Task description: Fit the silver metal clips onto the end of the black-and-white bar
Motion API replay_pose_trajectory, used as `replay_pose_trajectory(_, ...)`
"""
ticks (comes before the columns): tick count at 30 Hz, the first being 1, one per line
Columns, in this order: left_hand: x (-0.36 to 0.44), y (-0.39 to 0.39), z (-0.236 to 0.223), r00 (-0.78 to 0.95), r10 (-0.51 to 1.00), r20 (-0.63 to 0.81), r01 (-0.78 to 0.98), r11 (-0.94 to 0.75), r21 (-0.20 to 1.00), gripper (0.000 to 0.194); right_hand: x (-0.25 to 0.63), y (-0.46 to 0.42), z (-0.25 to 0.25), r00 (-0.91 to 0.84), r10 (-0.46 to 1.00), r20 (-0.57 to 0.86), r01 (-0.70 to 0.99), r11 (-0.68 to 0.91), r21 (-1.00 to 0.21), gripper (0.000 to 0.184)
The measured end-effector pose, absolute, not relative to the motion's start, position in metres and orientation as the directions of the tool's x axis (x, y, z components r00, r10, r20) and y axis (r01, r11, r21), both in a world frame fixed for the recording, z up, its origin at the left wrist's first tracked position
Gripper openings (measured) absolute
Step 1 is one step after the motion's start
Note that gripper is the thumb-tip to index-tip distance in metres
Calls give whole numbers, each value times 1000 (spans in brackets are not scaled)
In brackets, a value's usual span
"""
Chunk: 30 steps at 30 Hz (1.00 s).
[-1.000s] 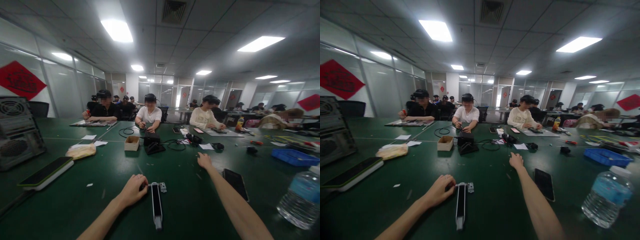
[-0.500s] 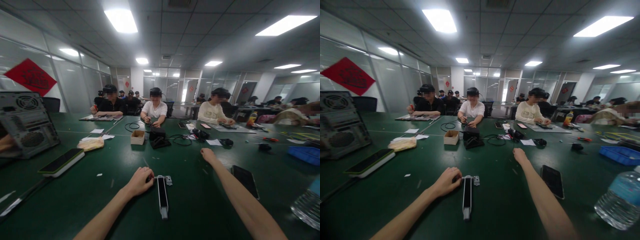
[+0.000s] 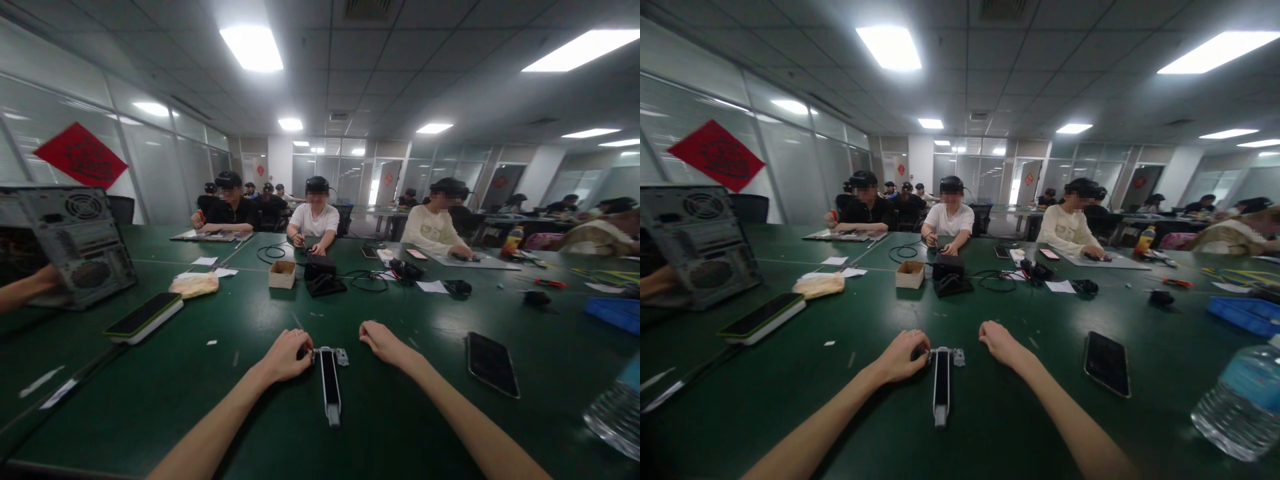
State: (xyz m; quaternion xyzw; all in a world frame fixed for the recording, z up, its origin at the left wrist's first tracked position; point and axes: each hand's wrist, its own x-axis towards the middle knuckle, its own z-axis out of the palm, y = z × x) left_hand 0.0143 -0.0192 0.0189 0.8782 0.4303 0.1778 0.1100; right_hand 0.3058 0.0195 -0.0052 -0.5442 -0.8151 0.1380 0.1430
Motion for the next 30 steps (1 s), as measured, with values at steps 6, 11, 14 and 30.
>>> replay_pose_trajectory(6,15,-20,22,570,796,205,721,-604,339,14,292,3,-5,-381,917,115,814,392,-428,10)
replay_pose_trajectory(11,15,-19,22,582,787,203,708,-614,350,15,293,-4,-4,-398,902,169,800,431,-418,11)
replay_pose_trajectory(14,15,-18,20,586,783,210,704,-620,346,16,291,-9,-1,-406,889,215,800,459,-386,11)
replay_pose_trajectory(30,16,-16,16,580,775,250,721,-631,286,11,256,-31,4,-378,881,284,633,470,-616,18)
